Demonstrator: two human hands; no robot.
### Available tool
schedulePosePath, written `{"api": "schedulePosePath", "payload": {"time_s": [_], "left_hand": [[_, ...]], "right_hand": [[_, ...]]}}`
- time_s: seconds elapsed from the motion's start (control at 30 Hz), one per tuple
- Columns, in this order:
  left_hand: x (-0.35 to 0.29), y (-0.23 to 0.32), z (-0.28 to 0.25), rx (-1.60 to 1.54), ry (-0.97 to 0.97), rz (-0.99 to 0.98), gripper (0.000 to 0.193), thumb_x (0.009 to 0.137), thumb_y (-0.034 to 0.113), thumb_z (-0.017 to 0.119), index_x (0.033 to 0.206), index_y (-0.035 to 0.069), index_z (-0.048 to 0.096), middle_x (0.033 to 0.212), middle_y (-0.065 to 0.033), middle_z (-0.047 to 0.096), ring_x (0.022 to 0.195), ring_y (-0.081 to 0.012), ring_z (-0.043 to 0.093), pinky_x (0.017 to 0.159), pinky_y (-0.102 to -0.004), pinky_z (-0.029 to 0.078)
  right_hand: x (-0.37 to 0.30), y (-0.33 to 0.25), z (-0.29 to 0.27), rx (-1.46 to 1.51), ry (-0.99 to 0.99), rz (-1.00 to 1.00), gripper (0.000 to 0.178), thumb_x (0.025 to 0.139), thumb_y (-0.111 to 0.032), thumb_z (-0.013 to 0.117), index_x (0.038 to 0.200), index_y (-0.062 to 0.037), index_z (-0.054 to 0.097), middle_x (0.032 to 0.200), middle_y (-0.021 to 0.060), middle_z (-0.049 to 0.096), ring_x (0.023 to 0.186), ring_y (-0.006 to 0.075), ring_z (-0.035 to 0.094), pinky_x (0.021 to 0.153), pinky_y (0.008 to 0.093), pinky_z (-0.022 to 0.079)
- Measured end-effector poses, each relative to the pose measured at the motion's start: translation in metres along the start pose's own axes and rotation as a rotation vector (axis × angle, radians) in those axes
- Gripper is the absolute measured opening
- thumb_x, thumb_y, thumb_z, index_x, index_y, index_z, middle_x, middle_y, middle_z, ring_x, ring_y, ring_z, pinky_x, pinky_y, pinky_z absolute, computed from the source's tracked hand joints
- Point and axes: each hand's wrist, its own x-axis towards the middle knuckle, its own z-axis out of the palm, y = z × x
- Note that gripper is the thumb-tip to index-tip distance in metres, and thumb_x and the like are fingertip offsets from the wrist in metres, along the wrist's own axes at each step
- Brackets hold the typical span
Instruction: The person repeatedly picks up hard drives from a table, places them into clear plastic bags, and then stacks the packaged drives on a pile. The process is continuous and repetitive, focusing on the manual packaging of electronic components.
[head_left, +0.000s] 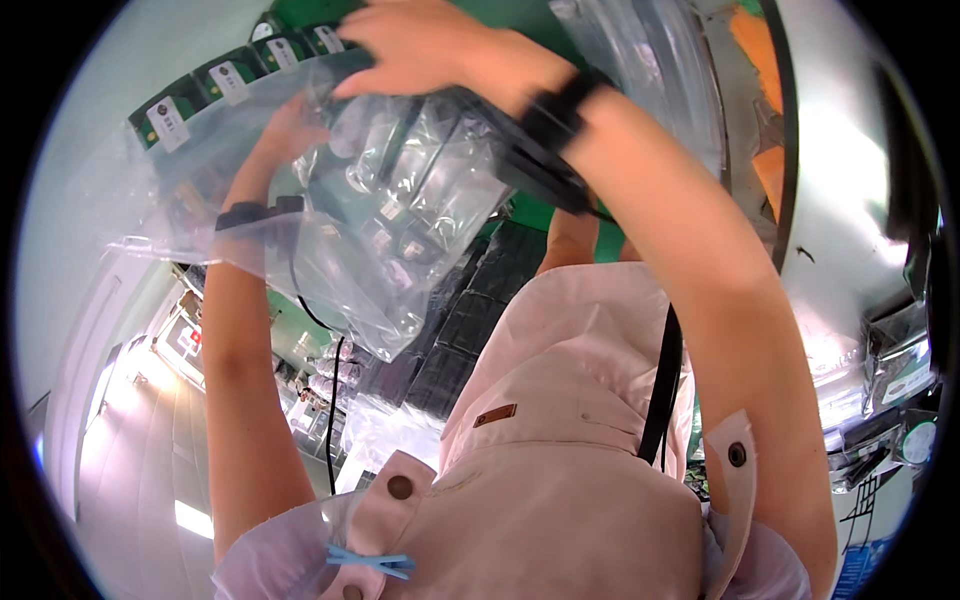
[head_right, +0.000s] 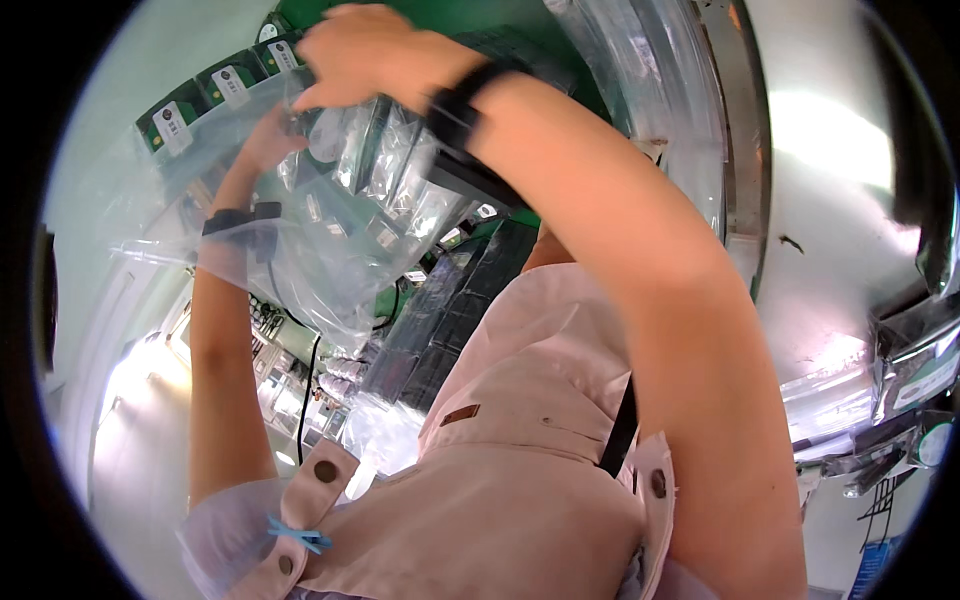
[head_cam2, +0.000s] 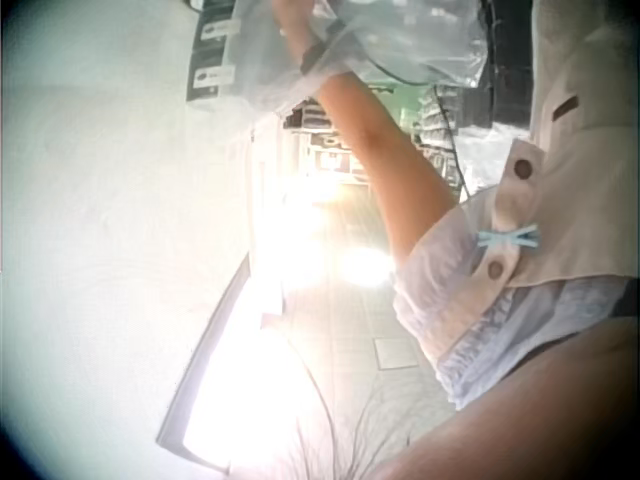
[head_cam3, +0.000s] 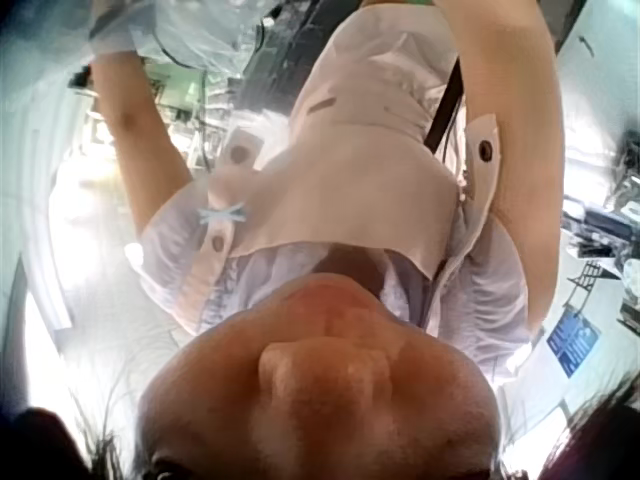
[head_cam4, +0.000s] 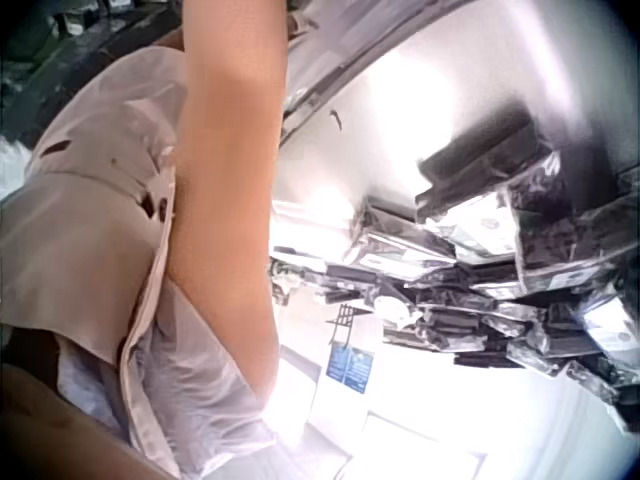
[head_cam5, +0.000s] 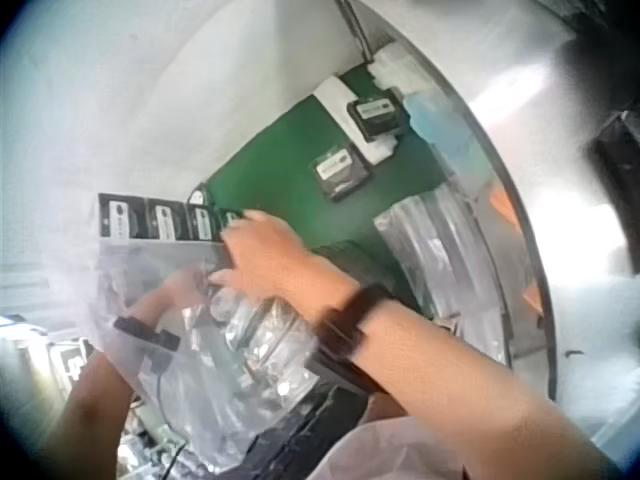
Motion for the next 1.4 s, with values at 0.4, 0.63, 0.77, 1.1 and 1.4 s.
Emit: {"api": "schedulePosePath", "payload": {"time_s": [0.4, 0.63, 0.77, 1.1, 1.4], "left_hand": [[-0.018, 0.076, 0.054, -0.011, 0.070, -0.078, 0.072, 0.065, 0.008, 0.063, 0.131, 0.005, 0.035, 0.112, -0.0223, 0.055, 0.106, -0.0368, 0.052, 0.091, -0.0382, 0.041], [0.055, 0.072, 0.095, 0.021, 0.086, -0.006, 0.070, 0.062, 0.017, 0.071, 0.125, 0.003, 0.044, 0.108, -0.0231, 0.058, 0.104, -0.0374, 0.053, 0.088, -0.0403, 0.042], [0.041, 0.084, 0.071, -0.152, 0.161, 0.111, 0.075, 0.065, 0.037, 0.074, 0.124, 0.001, 0.043, 0.114, -0.0200, 0.054, 0.109, -0.0338, 0.051, 0.091, -0.0402, 0.040], [-0.009, 0.164, 0.131, 0.166, 0.291, -0.012, 0.113, 0.068, 0.057, 0.066, 0.138, -0.008, 0.006, 0.142, -0.0326, 0.002, 0.130, -0.0524, -0.002, 0.097, -0.0673, 0.010], [-0.042, 0.204, 0.174, 0.329, 0.108, 0.048, 0.124, 0.055, 0.055, 0.074, 0.137, -0.010, 0.007, 0.141, -0.0352, 0.000, 0.127, -0.0571, -0.005, 0.092, -0.0723, 0.013]], "right_hand": [[0.049, -0.146, 0.070, 0.539, -0.142, -0.060, 0.024, 0.083, -0.029, 0.051, 0.075, -0.0091, 0.062, 0.075, 0.0100, 0.062, 0.078, 0.0297, 0.060, 0.073, 0.0434, 0.040], [0.022, -0.161, 0.033, 0.739, 0.102, -0.002, 0.020, 0.078, -0.023, 0.060, 0.074, -0.0033, 0.059, 0.074, 0.0112, 0.061, 0.080, 0.0294, 0.058, 0.079, 0.0414, 0.039], [-0.042, -0.144, -0.018, 0.540, 0.514, 0.435, 0.048, 0.074, -0.026, 0.068, 0.110, -0.0012, 0.049, 0.115, 0.0176, 0.047, 0.109, 0.0325, 0.044, 0.095, 0.0406, 0.031], [-0.187, -0.157, 0.008, 1.387, 0.038, 1.506, 0.049, 0.083, -0.046, 0.058, 0.089, 0.0025, 0.061, 0.088, 0.0074, 0.060, 0.083, 0.0150, 0.057, 0.072, 0.0266, 0.045], [-0.180, -0.172, 0.004, 1.213, -0.053, 1.113, 0.041, 0.088, -0.033, 0.053, 0.065, 0.0007, 0.061, 0.056, 0.0051, 0.057, 0.051, 0.0114, 0.051, 0.052, 0.0285, 0.041]]}}
